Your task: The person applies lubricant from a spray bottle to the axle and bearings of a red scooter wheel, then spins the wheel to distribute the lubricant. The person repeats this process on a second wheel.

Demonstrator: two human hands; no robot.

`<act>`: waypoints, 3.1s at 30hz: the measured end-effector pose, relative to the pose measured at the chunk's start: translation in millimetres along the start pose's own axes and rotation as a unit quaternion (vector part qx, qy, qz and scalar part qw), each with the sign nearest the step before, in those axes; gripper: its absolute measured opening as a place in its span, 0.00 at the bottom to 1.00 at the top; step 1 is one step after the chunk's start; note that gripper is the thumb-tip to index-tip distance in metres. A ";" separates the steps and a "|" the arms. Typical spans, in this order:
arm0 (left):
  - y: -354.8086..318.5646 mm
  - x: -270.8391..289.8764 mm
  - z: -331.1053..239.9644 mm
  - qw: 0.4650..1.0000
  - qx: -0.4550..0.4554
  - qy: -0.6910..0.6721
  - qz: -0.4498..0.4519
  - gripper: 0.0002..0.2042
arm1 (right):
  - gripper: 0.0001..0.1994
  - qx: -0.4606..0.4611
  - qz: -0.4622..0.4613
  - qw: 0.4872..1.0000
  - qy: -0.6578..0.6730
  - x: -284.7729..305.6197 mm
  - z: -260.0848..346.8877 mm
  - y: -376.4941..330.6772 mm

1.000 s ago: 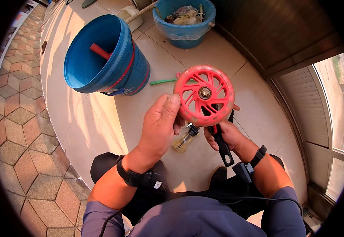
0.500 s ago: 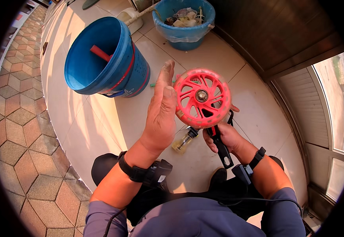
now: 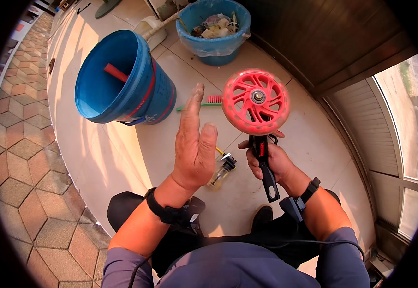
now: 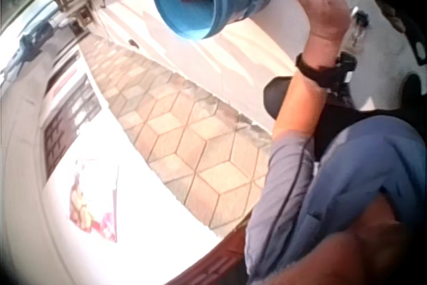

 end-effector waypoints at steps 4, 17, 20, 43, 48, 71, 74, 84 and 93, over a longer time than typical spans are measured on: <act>8.2 -17.0 -9.6 1.000 -0.005 -0.004 0.011 0.34 | 0.21 -0.009 0.010 1.000 -0.013 -3.7 -2.5 -2.2; 29.8 -51.4 -0.2 0.998 -0.054 -0.005 -0.024 0.37 | 0.20 0.055 -0.051 0.997 0.028 10.9 15.3 -4.7; 11.7 -68.2 -12.8 0.998 -0.052 -0.012 0.019 0.38 | 0.19 0.045 -0.048 0.998 0.004 4.5 8.9 -4.7; 17.2 -80.6 -15.5 0.984 -0.169 0.054 0.031 0.35 | 0.22 0.027 -0.092 0.995 0.009 13.8 2.2 4.3; -18.8 -67.9 -17.8 0.981 -0.180 -0.024 0.067 0.33 | 0.21 0.047 -0.103 0.994 0.014 14.4 1.8 10.4; 3.2 7.7 -8.1 0.999 -0.020 -0.013 0.049 0.56 | 0.21 0.009 0.004 0.999 -0.033 -24.5 1.1 -7.9; 2.8 10.9 -6.7 0.998 -0.020 -0.037 0.054 0.56 | 0.21 0.007 0.026 0.999 -0.032 -21.5 -1.0 -8.4; 4.9 22.5 -5.2 0.991 -0.007 -0.066 0.121 0.64 | 0.20 0.012 0.032 0.997 -0.063 -28.5 0.0 -10.6; 3.4 22.6 -2.3 0.991 -0.010 -0.056 0.125 0.66 | 0.20 0.001 0.029 0.996 -0.085 -29.0 -4.4 -10.5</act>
Point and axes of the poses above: each hand's wrist, its own y-axis towards the middle knuckle, its own x-axis out of the back of the hand, z = x × y, the point moved 2 cm from there along y, towards the middle knuckle, and after that the axes turned 11 degrees about x, right-handed, at the moved point
